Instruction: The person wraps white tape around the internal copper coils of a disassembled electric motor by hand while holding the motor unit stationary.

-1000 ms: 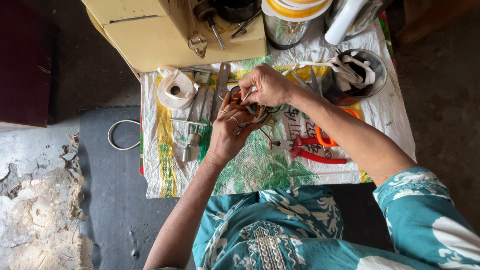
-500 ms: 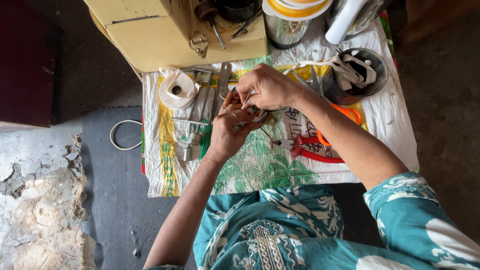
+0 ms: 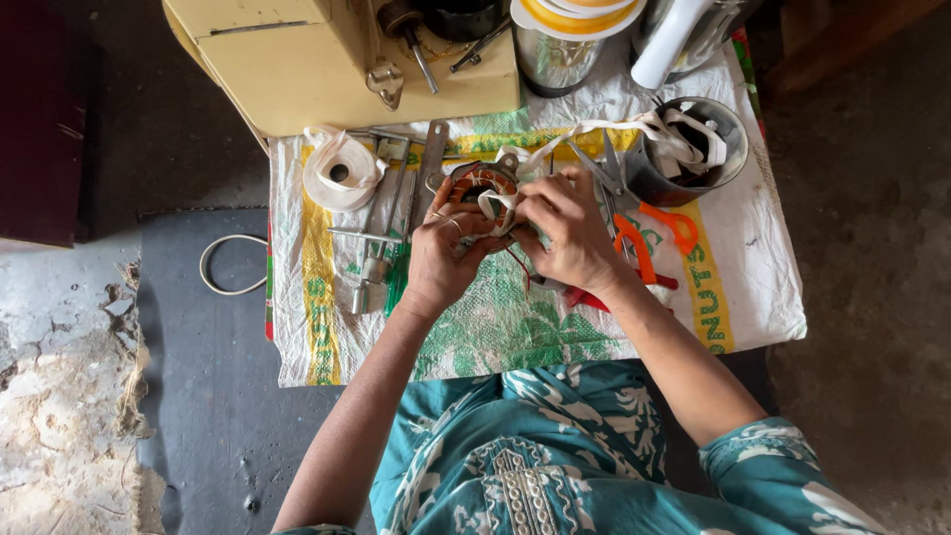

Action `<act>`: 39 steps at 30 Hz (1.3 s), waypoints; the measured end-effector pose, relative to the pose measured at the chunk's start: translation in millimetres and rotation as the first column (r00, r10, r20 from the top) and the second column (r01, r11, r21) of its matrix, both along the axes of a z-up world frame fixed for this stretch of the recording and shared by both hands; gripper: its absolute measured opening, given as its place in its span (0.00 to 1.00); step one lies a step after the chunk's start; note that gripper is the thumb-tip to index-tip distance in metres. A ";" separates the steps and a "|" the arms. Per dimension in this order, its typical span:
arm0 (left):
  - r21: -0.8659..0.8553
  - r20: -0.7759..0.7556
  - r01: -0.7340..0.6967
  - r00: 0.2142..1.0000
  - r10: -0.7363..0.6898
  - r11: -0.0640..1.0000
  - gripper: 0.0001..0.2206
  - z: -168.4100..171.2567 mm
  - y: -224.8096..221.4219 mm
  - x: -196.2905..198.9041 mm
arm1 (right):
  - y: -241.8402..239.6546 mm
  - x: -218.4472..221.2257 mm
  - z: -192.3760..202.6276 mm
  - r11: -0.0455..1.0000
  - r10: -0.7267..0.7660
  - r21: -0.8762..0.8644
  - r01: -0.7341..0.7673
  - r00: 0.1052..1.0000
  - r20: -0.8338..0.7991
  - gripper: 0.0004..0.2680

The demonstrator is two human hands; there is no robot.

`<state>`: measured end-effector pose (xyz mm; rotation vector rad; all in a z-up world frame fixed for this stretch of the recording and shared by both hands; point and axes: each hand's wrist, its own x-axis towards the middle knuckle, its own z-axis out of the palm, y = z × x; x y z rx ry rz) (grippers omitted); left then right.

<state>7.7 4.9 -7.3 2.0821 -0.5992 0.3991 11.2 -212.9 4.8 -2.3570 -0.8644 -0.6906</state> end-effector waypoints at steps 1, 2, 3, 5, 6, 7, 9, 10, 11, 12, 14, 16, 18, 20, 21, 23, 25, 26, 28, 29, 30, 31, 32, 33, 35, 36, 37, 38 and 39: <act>0.007 0.005 -0.010 1.000 0.010 1.000 0.10 0.5 1.0 -0.3 | 1.3 -1.2 -0.1 1.000 -0.006 -0.012 0.006 1.000 0.001 0.10; 0.006 -0.008 -0.002 1.000 0.002 1.000 0.10 1.7 1.6 0.1 | 3.8 -2.8 -0.3 1.000 -0.012 -0.021 0.012 1.000 0.002 0.10; 0.005 -0.020 0.006 1.000 -0.006 1.000 0.09 2.5 0.8 1.2 | 6.7 -2.6 -0.6 0.999 -0.017 -0.030 0.017 1.000 0.003 0.10; 0.002 -0.033 0.012 0.999 -0.012 1.000 0.09 0.9 0.5 -1.2 | 9.4 -3.7 -4.1 0.999 -0.004 -0.034 0.006 0.999 0.046 0.10; 0.003 -0.027 0.010 1.000 -0.010 1.000 0.09 0.6 0.9 -0.7 | 9.0 -3.5 -5.1 0.999 -0.003 -0.035 0.006 0.998 0.068 0.10; 0.004 -0.022 0.008 1.000 -0.008 1.000 0.09 0.3 1.0 0.0 | 8.1 -3.1 -5.6 0.999 0.000 -0.037 0.003 0.996 0.086 0.10; -0.003 -0.015 0.009 1.000 -0.009 1.000 0.10 -1.0 1.3 -0.6 | 6.3 -4.9 -7.1 0.999 0.010 -0.041 -0.006 0.993 0.115 0.10; -0.004 -0.009 0.005 1.000 -0.005 1.000 0.10 -0.4 2.2 -0.3 | 6.5 -4.8 -7.0 0.999 0.024 -0.033 -0.021 0.996 0.090 0.10; 0.001 -0.016 0.016 1.000 -0.016 1.000 0.10 0.5 2.3 -0.4 | 6.5 -4.9 -6.7 0.999 0.037 -0.025 -0.035 0.997 0.066 0.09; 0.006 -0.022 0.024 0.999 -0.024 1.000 0.09 1.6 2.4 0.1 | 6.4 -3.8 -5.9 0.999 0.052 -0.017 -0.051 0.998 0.043 0.09; 0.007 -0.034 0.036 0.999 -0.035 0.999 0.09 3.4 3.3 0.6 | 3.8 -2.2 -3.7 0.995 0.095 -0.002 -0.095 0.995 -0.006 0.08; -0.004 -0.046 0.042 0.998 -0.042 0.999 0.09 3.6 3.1 0.7 | 0.1 0.4 -0.9 0.992 0.126 -0.024 -0.127 0.992 -0.023 0.08; -0.019 -0.047 0.040 0.998 -0.041 0.999 0.09 2.9 3.1 1.3 | -2.5 4.5 3.3 0.986 0.147 -0.084 -0.147 0.989 -0.009 0.11; -0.018 -0.024 0.038 0.999 -0.038 0.999 0.10 2.7 3.6 1.3 | -1.9 6.5 9.2 0.977 0.178 -0.127 -0.174 0.984 0.017 0.11; -0.009 0.000 0.037 0.999 -0.037 0.999 0.10 3.0 4.0 1.5 | -1.2 7.4 13.1 0.971 0.194 -0.147 -0.187 0.981 0.031 0.11; 0.002 0.004 0.042 0.999 -0.042 0.999 0.10 3.9 4.8 1.9 | 0.6 8.6 21.1 0.961 0.211 -0.190 -0.200 0.977 0.041 0.10; 0.005 -0.036 0.056 0.998 -0.056 0.998 0.09 4.8 4.8 2.7 | 3.1 10.9 27.9 0.951 0.244 -0.201 -0.234 0.969 0.026 0.09; -0.004 -0.024 0.052 0.998 -0.052 0.999 0.10 4.9 4.8 3.1 | 1.6 13.6 31.4 0.946 0.265 -0.194 -0.258 0.964 0.007 0.08; -0.024 -0.002 0.045 0.999 -0.046 0.999 0.11 4.4 4.4 3.1 | 0.1 19.6 36.6 0.934 0.295 -0.207 -0.292 0.955 -0.016 0.08; -0.031 -0.013 0.043 0.999 -0.044 0.999 0.10 4.1 3.9 3.9 | -0.4 22.8 38.7 0.926 0.305 -0.228 -0.302 0.952 -0.020 0.08; -0.038 -0.024 0.040 0.999 -0.041 0.998 0.09 3.9 3.7 4.6 | -0.8 24.5 40.1 0.917 0.316 -0.248 -0.312 0.948 -0.025 0.09; -0.045 -0.035 0.037 0.999 -0.038 0.998 0.09 4.1 3.4 4.6 | -1.6 24.9 41.5 0.908 0.334 -0.247 -0.337 0.941 -0.056 0.07; -0.035 -0.022 0.040 0.999 -0.041 0.999 0.09 5.0 2.9 2.9 | -1.9 27.1 43.5 0.898 0.354 -0.247 -0.363 0.932 -0.083 0.05; -0.026 -0.009 0.043 0.999 -0.043 0.999 0.09 6.1 1.8 -0.8 | -1.6 28.8 45.0 0.888 0.373 -0.246 -0.389 0.921 -0.111 0.04; 0.002 0.022 0.031 0.999 -0.031 1.000 0.08 9.9 3.4 -2.2 | 1.8 31.3 45.3 0.887 0.376 -0.252 -0.387 0.922 -0.093 0.05; 0.011 0.040 0.024 0.999 -0.024 1.000 0.08 10.1 1.2 -1.7 | 0.5 31.5 44.0 0.887 0.373 -0.259 -0.382 0.924 -0.087 0.06; 0.020 0.058 0.017 0.998 -0.018 1.000 0.07 9.6 0.0 -1.3 | -0.5 33.4 42.3 0.892 0.380 -0.232 -0.389 0.921 -0.082 0.07; 0.050 0.099 0.027 0.995 -0.032 0.998 0.07 8.4 -0.1 -1.5 | -1.5 35.5 40.5 0.896 0.386 -0.206 -0.393 0.919 -0.078 0.08; 0.080 0.140 0.035 0.989 -0.046 0.996 0.07 6.9 0.0 -1.5 | -2.4 37.2 38.4 0.900 0.391 -0.179 -0.398 0.917 -0.074 0.09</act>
